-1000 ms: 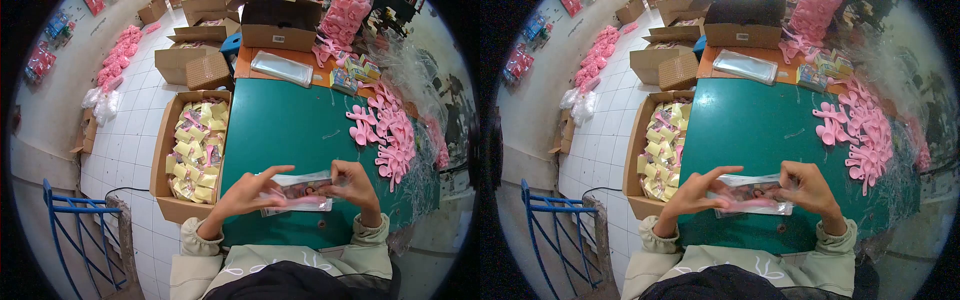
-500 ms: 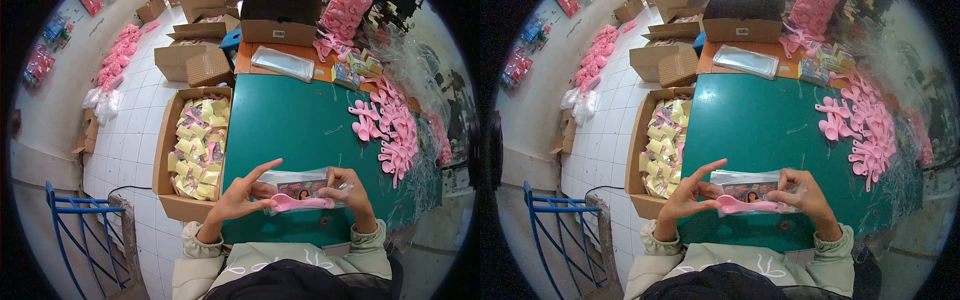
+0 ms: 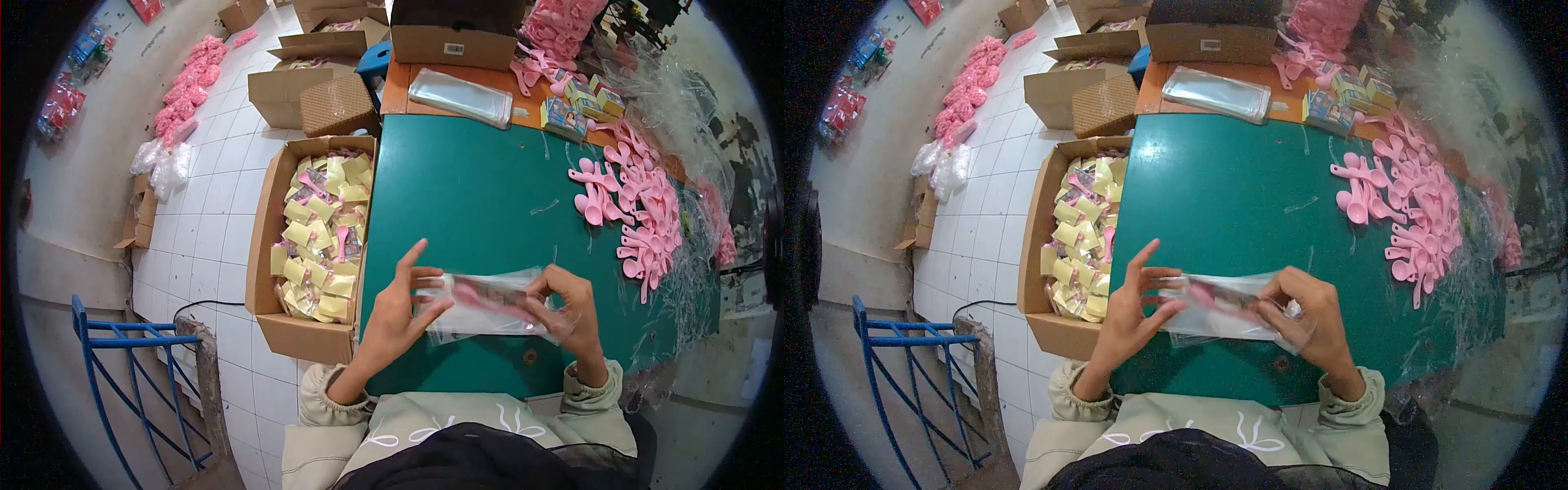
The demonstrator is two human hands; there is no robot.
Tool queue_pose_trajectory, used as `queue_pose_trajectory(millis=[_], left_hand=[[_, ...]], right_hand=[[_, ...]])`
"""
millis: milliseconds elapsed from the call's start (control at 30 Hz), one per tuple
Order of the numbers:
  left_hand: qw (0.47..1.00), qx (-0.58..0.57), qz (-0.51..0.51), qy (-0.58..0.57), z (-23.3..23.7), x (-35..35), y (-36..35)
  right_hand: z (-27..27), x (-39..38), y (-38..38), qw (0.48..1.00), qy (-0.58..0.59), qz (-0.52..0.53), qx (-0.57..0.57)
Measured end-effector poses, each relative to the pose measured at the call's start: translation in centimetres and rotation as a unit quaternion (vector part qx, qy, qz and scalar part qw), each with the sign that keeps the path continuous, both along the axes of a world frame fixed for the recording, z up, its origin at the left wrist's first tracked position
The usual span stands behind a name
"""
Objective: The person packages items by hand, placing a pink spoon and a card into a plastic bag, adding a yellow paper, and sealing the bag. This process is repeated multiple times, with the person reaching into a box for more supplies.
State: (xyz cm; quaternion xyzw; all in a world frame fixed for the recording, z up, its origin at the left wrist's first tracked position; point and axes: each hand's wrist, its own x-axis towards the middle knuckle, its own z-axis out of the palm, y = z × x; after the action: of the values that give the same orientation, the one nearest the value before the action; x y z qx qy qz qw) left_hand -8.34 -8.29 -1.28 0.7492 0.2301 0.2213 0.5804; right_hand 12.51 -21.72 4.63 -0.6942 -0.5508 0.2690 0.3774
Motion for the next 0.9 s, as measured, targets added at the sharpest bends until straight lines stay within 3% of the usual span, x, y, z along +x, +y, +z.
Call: queue_pose_trajectory(millis=[67, 167, 200, 400, 700, 800, 900], left_hand=[[0.992, -0.123, -0.016, 0.018, -0.4, -0.7, -1.1], [0.942, -0.331, -0.061, 0.004, -0.2, -1.2, -3.2], [0.936, -0.346, -0.067, -0.002, -0.6, -1.4, -3.6], [0.935, -0.349, -0.058, 0.012, -2.4, -2.8, -5.4], [0.965, -0.247, -0.028, 0.08, -1.8, -2.0, -6.2], [0.969, -0.228, -0.017, 0.098, -1.5, -1.9, -6.2], [0.971, -0.203, -0.018, 0.127, -0.6, -1.8, -6.3]], right_hand=[[0.4, -1.4, 0.3, 0.999, -0.046, -0.008, 0.027], [0.6, -2.7, 0.5, 0.989, -0.052, 0.139, -0.007], [0.5, -2.8, 0.3, 0.982, -0.048, 0.177, -0.037], [-1.5, -4.3, -0.2, 0.97, -0.12, 0.201, -0.066], [-2.6, -4.9, -0.6, 0.959, -0.183, 0.211, -0.051], [-2.1, -4.4, -1.3, 0.928, -0.317, 0.176, -0.083], [-1.7, -4.5, -1.3, 0.946, -0.263, 0.175, -0.067]])
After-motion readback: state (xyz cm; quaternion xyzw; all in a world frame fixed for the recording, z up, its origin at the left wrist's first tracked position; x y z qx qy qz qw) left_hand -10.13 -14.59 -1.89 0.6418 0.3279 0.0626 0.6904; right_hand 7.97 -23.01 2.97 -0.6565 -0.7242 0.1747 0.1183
